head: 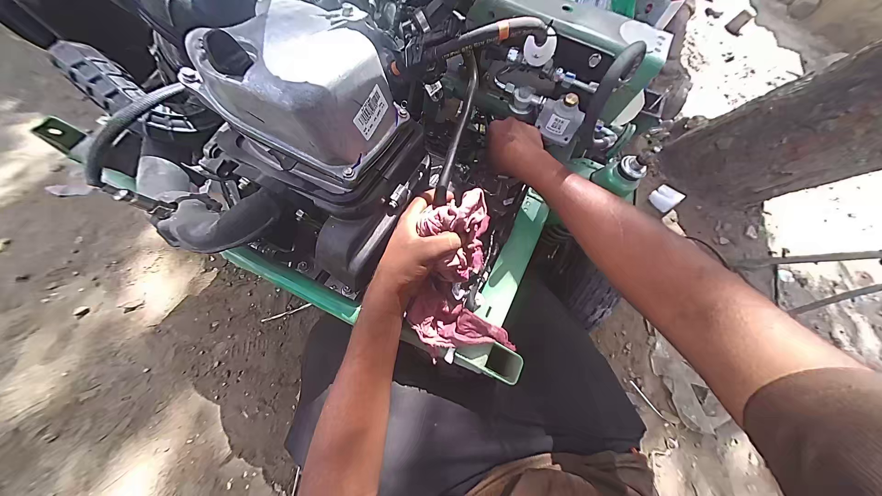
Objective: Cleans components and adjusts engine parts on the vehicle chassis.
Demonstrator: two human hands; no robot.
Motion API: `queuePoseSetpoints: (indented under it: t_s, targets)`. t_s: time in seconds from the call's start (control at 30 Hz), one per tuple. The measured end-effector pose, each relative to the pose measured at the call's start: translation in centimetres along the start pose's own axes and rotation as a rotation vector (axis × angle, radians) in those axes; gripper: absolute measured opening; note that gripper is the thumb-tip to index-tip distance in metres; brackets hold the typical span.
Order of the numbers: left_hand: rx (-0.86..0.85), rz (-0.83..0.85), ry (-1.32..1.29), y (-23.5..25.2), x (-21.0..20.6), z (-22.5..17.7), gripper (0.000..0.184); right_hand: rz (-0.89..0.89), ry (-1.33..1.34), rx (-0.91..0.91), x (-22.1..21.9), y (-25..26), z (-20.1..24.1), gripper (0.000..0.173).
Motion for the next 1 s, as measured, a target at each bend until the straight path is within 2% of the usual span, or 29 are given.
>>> queuePoseSetpoints:
  t_s: [0.1, 0.2, 0.33, 0.43, 0.53, 0.9, 1.0]
  targets:
    - [0.004, -0.006, -0.009, -0.1, 0.1, -0.1, 0.071, 0.021, -0.049, -0.049, 0.4, 0.1, 0.8, 0.035]
    - [0.009, -0.004, 0.011, -0.5, 0.2, 0.3, 0.074, 0.076, -0.133, -0.042, 0.0, 0.5, 1.4, 0.037]
    - [0.025, -0.011, 0.051, -0.7, 0.5, 0.6, 0.073, 0.196, -0.091, 0.106, -1.6, 2.2, 1.8, 0.043]
    - [0.023, -0.008, 0.06, -0.5, 0.5, 0.6, 0.073, 0.262, -0.05, 0.159, -2.5, 2.0, 2.2, 0.032]
    - [0.024, -0.014, 0.075, -0.6, 0.4, 0.5, 0.074, 0.33, -0.058, 0.146, -2.7, 1.2, 2.6, 0.03]
    - [0.029, -0.016, 0.055, -0.5, 0.4, 0.5, 0.075, 0.23, 0.218, -0.017, -5.5, -0.3, 1.5, 0.032]
    - [0.02, -0.025, 0.062, -0.5, 0.4, 0.4, 0.074, 0.24, 0.249, -0.054, -5.6, -1.2, 1.9, 0.039]
Point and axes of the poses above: each hand's wrist, its own y-axis towards the middle knuckle, its own x-axis out of the back of the hand, z = x × y, the point moved 10 cm from there along y, towards the middle knuckle, and after that the axes turned 2 degrees about -z, right-handed, at the moved point
